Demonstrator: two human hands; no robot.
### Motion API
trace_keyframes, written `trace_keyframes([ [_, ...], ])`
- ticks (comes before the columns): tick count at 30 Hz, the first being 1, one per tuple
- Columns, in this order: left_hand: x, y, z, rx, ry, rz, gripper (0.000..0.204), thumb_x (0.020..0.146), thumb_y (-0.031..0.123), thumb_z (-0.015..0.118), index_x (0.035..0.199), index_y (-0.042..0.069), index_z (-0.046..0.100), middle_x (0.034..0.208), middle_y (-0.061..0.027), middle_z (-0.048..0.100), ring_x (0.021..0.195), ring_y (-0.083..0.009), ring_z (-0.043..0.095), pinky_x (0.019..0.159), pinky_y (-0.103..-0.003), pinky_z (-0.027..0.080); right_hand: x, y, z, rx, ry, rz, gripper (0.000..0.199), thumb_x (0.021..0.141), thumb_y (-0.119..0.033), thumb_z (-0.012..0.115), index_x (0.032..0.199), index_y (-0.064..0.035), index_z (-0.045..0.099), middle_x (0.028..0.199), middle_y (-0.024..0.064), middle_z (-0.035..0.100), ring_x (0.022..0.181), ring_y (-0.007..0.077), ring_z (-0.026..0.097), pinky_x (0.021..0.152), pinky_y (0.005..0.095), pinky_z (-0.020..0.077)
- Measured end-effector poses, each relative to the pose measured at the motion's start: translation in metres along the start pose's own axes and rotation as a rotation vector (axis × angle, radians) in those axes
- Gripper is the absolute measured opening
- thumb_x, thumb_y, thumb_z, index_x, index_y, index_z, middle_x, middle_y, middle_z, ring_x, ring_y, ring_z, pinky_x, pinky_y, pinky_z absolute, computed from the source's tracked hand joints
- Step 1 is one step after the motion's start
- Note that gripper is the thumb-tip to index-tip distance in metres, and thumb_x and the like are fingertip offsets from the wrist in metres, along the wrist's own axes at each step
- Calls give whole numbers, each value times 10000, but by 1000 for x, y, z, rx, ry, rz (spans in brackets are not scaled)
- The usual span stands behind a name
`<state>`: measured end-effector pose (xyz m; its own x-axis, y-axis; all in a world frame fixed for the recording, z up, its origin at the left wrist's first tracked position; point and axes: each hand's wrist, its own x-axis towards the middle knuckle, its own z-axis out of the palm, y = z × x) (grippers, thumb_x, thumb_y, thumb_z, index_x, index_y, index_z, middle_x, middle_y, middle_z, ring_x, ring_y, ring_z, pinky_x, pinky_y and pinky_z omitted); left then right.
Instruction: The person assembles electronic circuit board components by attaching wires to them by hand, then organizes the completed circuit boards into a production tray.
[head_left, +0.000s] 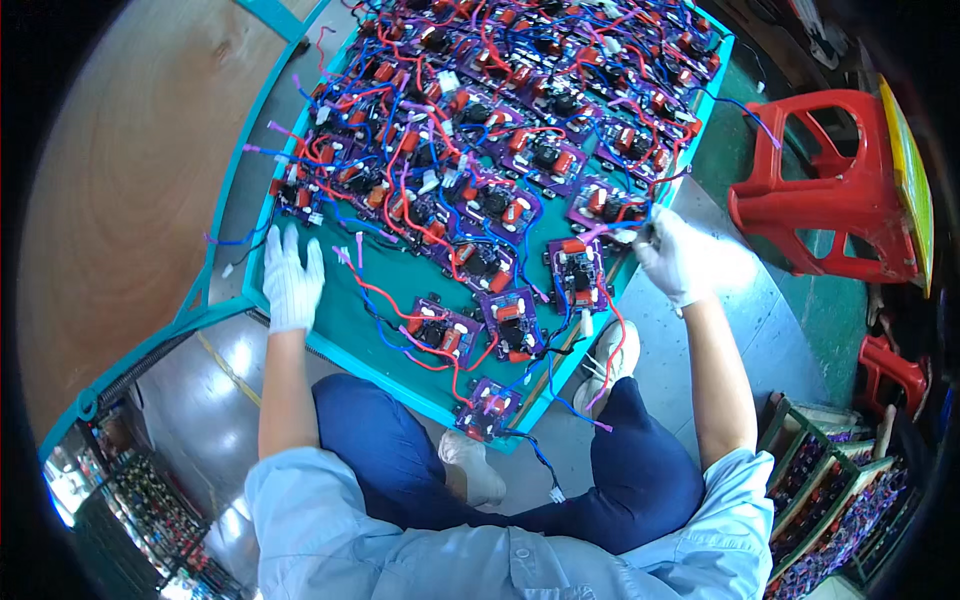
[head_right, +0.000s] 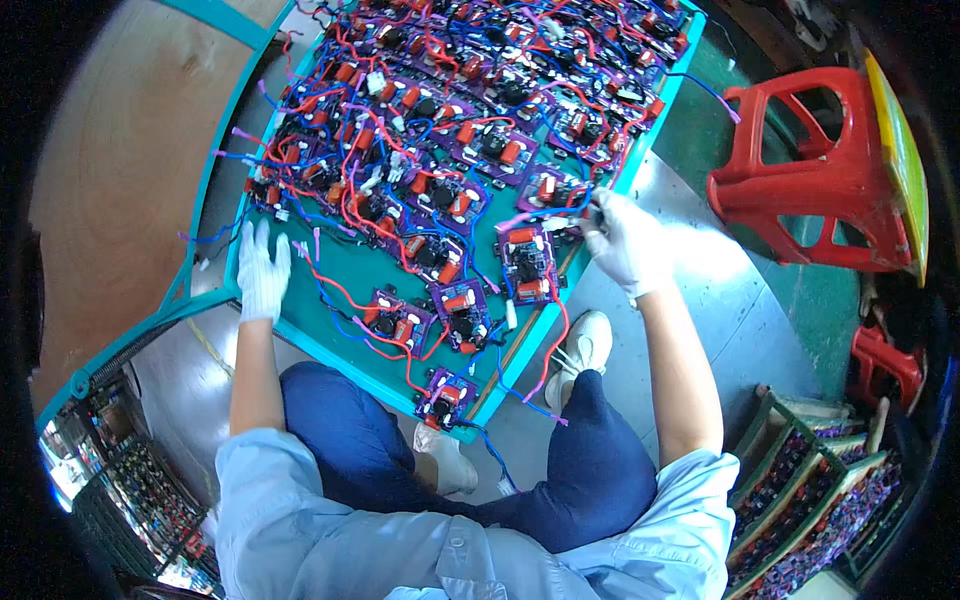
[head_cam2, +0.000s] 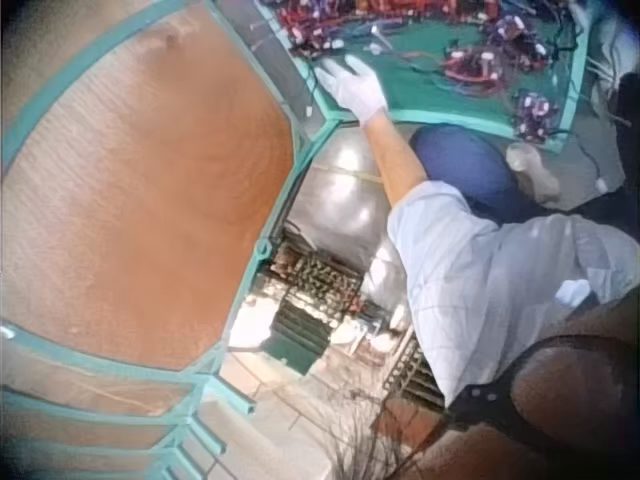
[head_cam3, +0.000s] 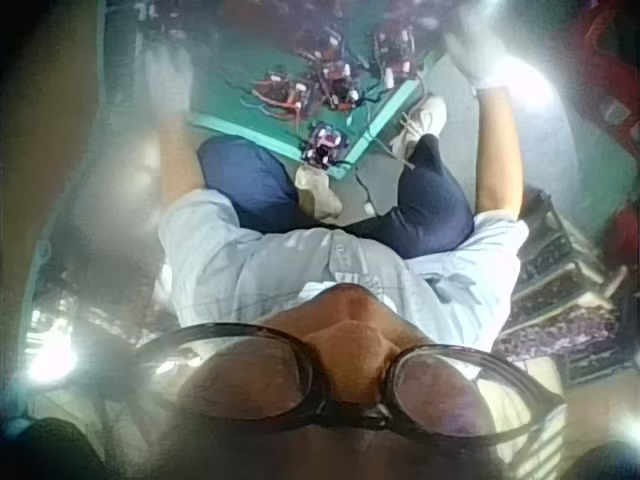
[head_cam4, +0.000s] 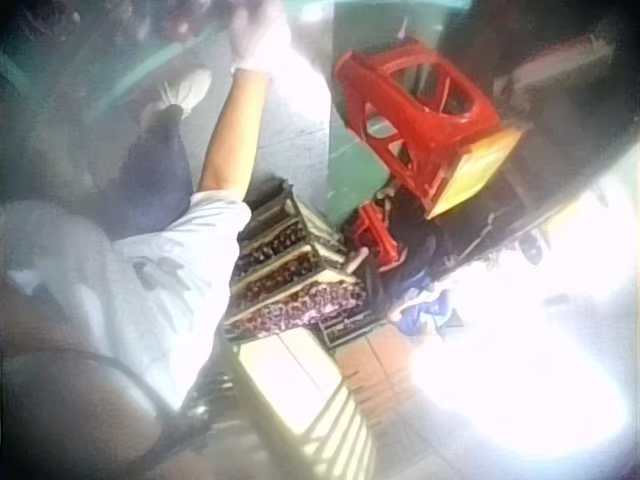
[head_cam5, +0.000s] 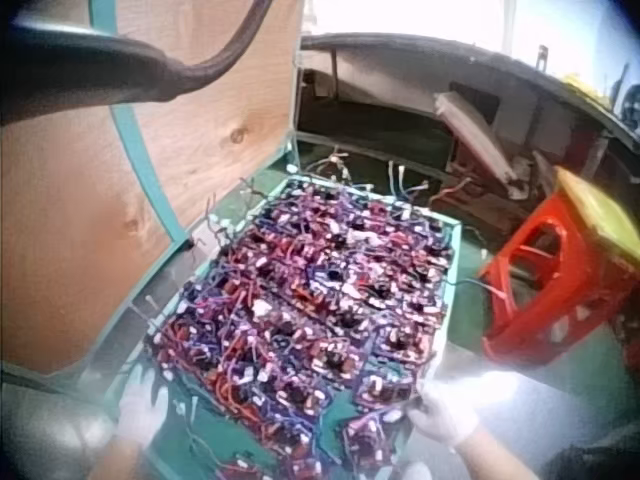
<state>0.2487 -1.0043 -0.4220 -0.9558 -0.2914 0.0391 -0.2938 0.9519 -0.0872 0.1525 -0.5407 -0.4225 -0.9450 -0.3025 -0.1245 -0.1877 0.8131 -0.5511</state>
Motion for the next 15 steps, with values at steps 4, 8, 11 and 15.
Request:
trace_keyframes([
  [4, -40, 31, -37, -141, -135, 46, 397, 844, 313, 489, 1073, -4, 554, 1131, -224, 515, 1045, -350, 494, 904, -392, 389, -5, -5, 8, -10, 174, -98, 362, 739, -136, 612, 1085, -90, 516, 841, 129, 592, 721, 300, 584, 655, 352, 470],
  [8, -48, 49, -67, -51, -339, -34, 346, 857, 318, 480, 953, 11, 607, 804, -161, 628, 736, -279, 618, 675, -368, 484, -7, -14, 3, -15, 183, -106, 369, 739, -129, 606, 1093, -101, 509, 844, 128, 588, 716, 298, 586, 643, 351, 471],
  [11, -44, 77, -112, -530, -621, -299, 312, 880, 271, 465, 1034, 31, 592, 719, -90, 635, 645, -167, 611, 624, -293, 481, -14, -35, -12, -52, 34, -207, 383, 682, -61, 605, 1053, -96, 515, 759, 109, 568, 671, 288, 574, 573, 358, 462],
  [15, -30, 114, -130, -939, -500, 257, 350, 914, 280, 393, 1073, 29, 579, 790, -72, 630, 686, -95, 583, 613, -229, 452, -15, -20, -11, -71, 284, -550, 501, 566, -8, 623, 1040, -83, 480, 716, 73, 552, 580, 258, 535, 486, 357, 429],
])
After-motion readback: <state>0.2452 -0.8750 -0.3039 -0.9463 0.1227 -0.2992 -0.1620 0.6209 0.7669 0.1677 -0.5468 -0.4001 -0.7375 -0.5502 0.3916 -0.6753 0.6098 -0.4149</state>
